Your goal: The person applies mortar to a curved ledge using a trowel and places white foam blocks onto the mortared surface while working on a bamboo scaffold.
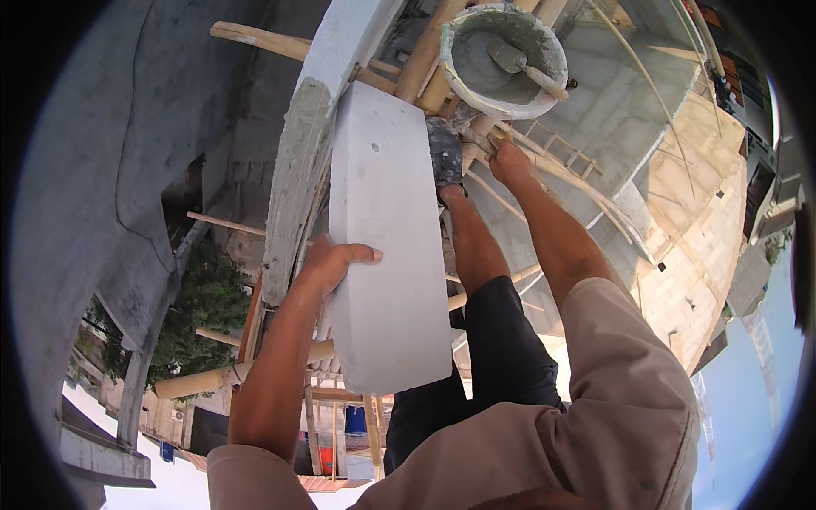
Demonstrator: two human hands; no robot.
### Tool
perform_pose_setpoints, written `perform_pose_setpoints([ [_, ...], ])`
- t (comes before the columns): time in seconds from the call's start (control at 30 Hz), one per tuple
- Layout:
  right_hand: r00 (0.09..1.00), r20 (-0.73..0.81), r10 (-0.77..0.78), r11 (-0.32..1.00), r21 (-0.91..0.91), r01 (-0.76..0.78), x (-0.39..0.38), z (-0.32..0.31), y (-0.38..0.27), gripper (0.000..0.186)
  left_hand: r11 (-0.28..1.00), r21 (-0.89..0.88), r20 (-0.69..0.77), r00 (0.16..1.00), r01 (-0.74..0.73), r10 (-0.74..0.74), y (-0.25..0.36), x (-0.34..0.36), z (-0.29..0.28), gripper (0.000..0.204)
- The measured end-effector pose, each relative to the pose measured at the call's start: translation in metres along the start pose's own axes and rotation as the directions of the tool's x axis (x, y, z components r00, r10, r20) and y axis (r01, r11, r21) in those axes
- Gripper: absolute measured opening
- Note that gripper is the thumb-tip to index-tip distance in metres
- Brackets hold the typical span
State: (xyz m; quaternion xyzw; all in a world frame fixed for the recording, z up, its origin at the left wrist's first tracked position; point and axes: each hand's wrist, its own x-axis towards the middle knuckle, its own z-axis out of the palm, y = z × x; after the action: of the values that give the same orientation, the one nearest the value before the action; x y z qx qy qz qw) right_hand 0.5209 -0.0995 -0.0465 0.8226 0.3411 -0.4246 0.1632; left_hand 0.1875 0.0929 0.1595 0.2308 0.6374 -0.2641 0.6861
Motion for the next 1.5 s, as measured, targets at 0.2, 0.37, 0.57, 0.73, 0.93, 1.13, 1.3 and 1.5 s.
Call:
perform_pose_setpoints([
  [0.2,0.929,-0.308,-0.207,0.976,-0.005,0.216,0.098,0.048,-0.043,0.057,0.974,0.218,-0.152,0.984,-0.06,0.095,-0.005,-0.022,0.0,0.081],
  [0.37,0.904,-0.383,-0.19,0.975,0.03,0.218,0.149,0.052,-0.013,0.063,0.862,0.506,-0.247,0.955,-0.019,0.166,-0.015,-0.032,-0.001,0.093],
  [0.57,0.935,-0.233,-0.266,0.893,0.307,0.33,0.049,0.031,-0.029,0.051,0.778,0.628,-0.3,0.922,-0.002,0.244,-0.039,-0.075,-0.01,0.09],
  [0.73,0.601,-0.452,-0.659,0.608,0.149,0.78,-0.148,-0.157,-0.129,0.072,0.715,0.698,-0.371,0.872,0.036,0.319,-0.054,-0.138,-0.007,0.089],
  [0.93,0.259,0.159,-0.953,0.214,-0.257,0.942,-0.226,-0.245,-0.216,0.115,0.709,0.705,-0.332,0.869,-0.029,0.366,-0.058,-0.212,0.002,0.085],
  [1.13,0.026,0.384,-0.923,-0.053,-0.195,0.979,-0.228,-0.29,-0.236,0.092,0.705,0.696,-0.322,0.816,-0.141,0.481,-0.056,-0.271,0.018,0.086],
  [1.3,-0.008,0.347,-0.938,-0.135,-0.345,0.929,-0.266,-0.333,-0.26,0.087,0.702,0.686,-0.419,0.686,-0.189,0.595,-0.077,-0.281,0.014,0.084],
  [1.5,-0.059,0.213,-0.975,-0.169,-0.547,0.82,-0.298,-0.348,-0.274,0.088,0.664,0.698,-0.532,0.426,-0.269,0.732,-0.082,-0.244,-0.003,0.075],
])
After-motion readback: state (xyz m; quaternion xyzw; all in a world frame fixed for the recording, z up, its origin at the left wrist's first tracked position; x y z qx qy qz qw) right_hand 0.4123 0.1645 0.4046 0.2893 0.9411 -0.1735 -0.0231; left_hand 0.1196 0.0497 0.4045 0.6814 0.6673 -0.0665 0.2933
